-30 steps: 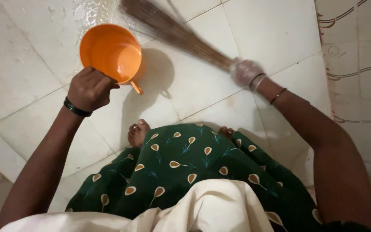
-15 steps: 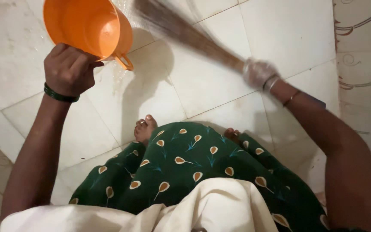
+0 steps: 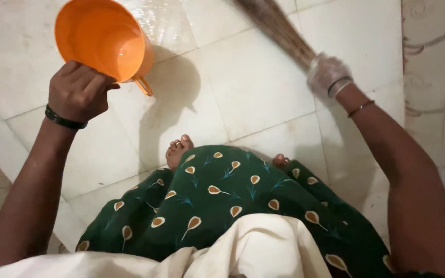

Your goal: The person sweeps a tiled floor using a broom while holding an orange bucket in one hand.

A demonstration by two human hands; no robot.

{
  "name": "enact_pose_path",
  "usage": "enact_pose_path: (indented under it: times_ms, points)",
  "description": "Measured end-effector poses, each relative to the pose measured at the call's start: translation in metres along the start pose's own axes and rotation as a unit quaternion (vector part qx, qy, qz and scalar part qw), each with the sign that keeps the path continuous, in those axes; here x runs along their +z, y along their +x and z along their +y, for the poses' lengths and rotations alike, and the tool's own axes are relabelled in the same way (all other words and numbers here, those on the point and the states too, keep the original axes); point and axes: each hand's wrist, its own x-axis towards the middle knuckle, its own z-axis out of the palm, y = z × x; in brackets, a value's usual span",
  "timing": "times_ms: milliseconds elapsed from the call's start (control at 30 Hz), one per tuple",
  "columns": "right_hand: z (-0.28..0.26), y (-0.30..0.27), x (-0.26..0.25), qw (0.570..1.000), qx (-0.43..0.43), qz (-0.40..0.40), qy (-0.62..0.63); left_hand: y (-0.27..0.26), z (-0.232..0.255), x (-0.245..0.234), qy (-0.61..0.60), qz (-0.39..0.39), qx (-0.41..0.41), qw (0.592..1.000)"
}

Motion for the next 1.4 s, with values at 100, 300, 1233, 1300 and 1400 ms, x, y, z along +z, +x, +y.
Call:
enact_pose_path:
  times_ms: [100, 300, 1233, 1300, 1400]
  points:
    - [-0.047, -0.01, 0.003, 0.996, -0.04, -0.076, -0.039, -0.023, -0.002, -0.009, 0.003, 0.029, -0.042, 0.999]
    - [-0.129, -0.05, 0.009, 0.961, -0.198, -0.145, -0.123, -0.051, 0.001, -0.018, 0.025, 0.102, -0.097, 0.99]
    - [-0.211, 0.074, 0.002, 0.987, -0.154, -0.015, -0.041, -0.115, 0.004, -0.023, 0.063, 0.098, -0.183, 0.976]
    - [-0.202, 0.098, -0.003, 0.992, -0.123, 0.016, -0.017, -0.117, 0.006, -0.021, 0.054, 0.095, -0.187, 0.976]
    - [-0.202, 0.105, -0.007, 0.983, -0.148, -0.003, -0.107, -0.121, 0.005, -0.018, 0.045, 0.094, -0.187, 0.977]
